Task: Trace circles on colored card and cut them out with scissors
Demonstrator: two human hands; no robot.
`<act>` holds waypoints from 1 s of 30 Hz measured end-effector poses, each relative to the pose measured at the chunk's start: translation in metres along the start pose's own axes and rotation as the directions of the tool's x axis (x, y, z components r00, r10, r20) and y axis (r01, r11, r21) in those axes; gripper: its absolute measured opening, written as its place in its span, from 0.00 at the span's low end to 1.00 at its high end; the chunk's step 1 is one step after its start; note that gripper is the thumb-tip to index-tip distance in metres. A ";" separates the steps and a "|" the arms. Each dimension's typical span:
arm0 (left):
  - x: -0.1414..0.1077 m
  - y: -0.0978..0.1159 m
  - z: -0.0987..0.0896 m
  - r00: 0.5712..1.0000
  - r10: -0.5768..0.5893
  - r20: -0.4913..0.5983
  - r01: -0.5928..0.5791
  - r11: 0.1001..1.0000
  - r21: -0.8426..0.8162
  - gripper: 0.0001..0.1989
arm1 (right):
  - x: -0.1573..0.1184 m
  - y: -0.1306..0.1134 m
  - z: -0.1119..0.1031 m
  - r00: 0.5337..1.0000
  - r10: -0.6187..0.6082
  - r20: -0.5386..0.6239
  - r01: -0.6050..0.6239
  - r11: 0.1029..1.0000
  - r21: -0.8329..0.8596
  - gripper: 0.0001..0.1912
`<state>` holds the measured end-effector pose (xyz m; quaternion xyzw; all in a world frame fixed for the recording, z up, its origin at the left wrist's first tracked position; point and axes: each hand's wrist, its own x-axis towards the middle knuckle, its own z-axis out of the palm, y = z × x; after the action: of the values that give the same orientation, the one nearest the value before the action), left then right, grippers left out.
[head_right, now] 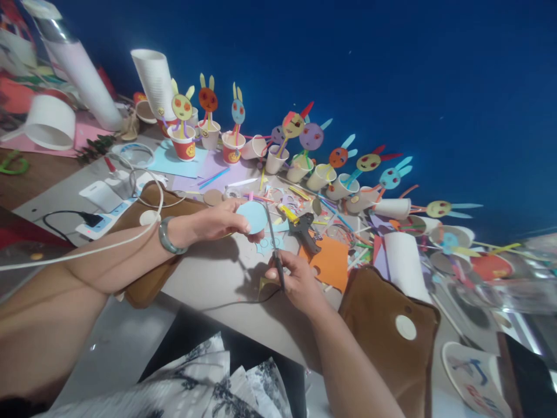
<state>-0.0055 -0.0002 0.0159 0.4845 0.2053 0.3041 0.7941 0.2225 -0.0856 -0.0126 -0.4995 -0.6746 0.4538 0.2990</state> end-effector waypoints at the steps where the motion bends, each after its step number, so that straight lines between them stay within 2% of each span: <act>1: 0.000 0.000 0.000 1.000 0.004 0.004 -0.004 1.000 0.002 0.14 | 0.000 0.000 0.000 1.000 -0.002 -0.001 0.002 1.000 -0.003 0.32; 9: 0.001 -0.002 -0.002 1.000 0.012 0.010 -0.012 1.000 -0.005 0.15 | 0.001 0.003 0.001 1.000 -0.010 -0.018 0.009 1.000 -0.017 0.35; 18: 0.003 -0.006 -0.005 1.000 0.015 0.000 -0.015 1.000 -0.018 0.12 | 0.002 0.000 0.000 1.000 0.011 -0.005 -0.011 1.000 0.008 0.32; 26: 0.007 -0.008 -0.006 0.998 0.048 -0.031 -0.050 0.997 -0.054 0.21 | 0.002 0.002 0.000 1.000 0.028 -0.012 -0.028 1.000 0.008 0.30; 30: 0.008 -0.009 -0.008 0.997 0.060 -0.055 -0.063 0.997 -0.054 0.19 | 0.003 0.002 0.000 0.999 0.020 -0.031 -0.019 1.000 0.011 0.31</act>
<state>-0.0019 0.0069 0.0038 0.4599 0.2025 0.3470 0.7919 0.2221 -0.0827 -0.0149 -0.5113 -0.6626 0.4526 0.3076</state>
